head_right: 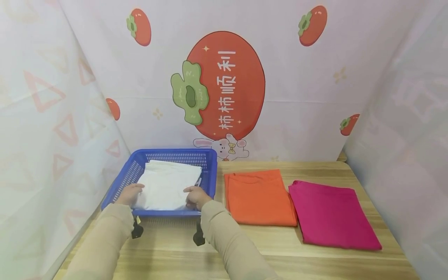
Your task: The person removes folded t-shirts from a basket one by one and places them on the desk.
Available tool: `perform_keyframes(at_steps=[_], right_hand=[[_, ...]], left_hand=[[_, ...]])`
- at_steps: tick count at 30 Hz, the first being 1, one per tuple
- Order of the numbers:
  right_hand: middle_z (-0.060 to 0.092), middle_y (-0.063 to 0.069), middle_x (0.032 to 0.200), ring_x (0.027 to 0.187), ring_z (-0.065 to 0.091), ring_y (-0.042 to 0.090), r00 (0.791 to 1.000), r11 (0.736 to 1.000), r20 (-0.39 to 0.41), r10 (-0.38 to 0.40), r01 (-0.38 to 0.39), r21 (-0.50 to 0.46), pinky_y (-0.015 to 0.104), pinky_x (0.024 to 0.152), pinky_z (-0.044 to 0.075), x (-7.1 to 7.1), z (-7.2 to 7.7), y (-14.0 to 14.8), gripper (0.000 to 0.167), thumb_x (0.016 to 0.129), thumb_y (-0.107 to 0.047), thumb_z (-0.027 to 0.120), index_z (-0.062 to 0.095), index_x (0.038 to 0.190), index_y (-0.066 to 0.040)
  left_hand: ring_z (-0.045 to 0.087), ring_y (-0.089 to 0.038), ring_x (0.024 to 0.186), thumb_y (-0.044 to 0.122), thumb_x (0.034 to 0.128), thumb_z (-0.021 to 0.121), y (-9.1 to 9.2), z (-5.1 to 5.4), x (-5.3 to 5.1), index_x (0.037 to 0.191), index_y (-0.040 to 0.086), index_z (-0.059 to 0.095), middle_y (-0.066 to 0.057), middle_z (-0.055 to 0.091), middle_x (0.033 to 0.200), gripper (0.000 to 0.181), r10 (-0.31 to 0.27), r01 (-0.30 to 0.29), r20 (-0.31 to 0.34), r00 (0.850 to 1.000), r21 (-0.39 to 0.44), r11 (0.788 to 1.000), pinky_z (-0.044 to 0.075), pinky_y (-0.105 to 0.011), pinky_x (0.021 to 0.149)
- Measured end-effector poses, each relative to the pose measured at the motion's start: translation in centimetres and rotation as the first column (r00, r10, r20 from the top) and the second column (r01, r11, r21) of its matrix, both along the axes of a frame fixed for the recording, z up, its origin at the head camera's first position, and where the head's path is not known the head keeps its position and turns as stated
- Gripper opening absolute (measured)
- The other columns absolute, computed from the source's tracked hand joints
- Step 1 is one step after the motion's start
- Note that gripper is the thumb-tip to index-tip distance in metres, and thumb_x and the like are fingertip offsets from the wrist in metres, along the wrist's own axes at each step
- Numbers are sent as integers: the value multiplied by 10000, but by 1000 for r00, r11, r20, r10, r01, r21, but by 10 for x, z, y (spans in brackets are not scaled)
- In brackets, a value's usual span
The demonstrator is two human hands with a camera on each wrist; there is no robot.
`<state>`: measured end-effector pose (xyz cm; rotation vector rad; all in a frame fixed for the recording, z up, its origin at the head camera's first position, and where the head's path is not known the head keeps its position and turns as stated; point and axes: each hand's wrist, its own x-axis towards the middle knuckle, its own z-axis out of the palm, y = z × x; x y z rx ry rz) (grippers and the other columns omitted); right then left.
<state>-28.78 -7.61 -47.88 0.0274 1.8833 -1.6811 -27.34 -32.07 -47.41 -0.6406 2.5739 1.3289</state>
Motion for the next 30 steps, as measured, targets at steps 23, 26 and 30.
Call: perform_keyframes(at_steps=[23,26,30], right_hand=[[437,206,1205,1081,426,333,998,998,-14,55,-55,-16,474,739,428,-34,-71,-16,395,796,-51,577,511,1186,-56],[438,226,1190,1049,440,341,1000,1000,-15,5,-5,4,471,732,430,-16,-32,-12,345,815,1,514,517,1160,9],[472,241,1125,914,505,329,998,1000,-67,-22,23,10,441,711,445,7,12,-4,313,836,33,441,501,1137,90]], left_hand=[[321,-391,1141,112,841,359,6,-11,-1,1205,-59,445,-259,391,1239,411,-36,36,-45,998,5,999,287,-485,902],[285,-382,1172,123,861,356,4,-11,-4,1214,-25,458,-243,360,1275,396,-51,51,-63,997,-1,999,261,-486,923],[282,-382,1174,130,882,360,3,-12,-7,1205,-4,479,-241,351,1284,370,-85,83,-78,993,-34,996,263,-494,917]])
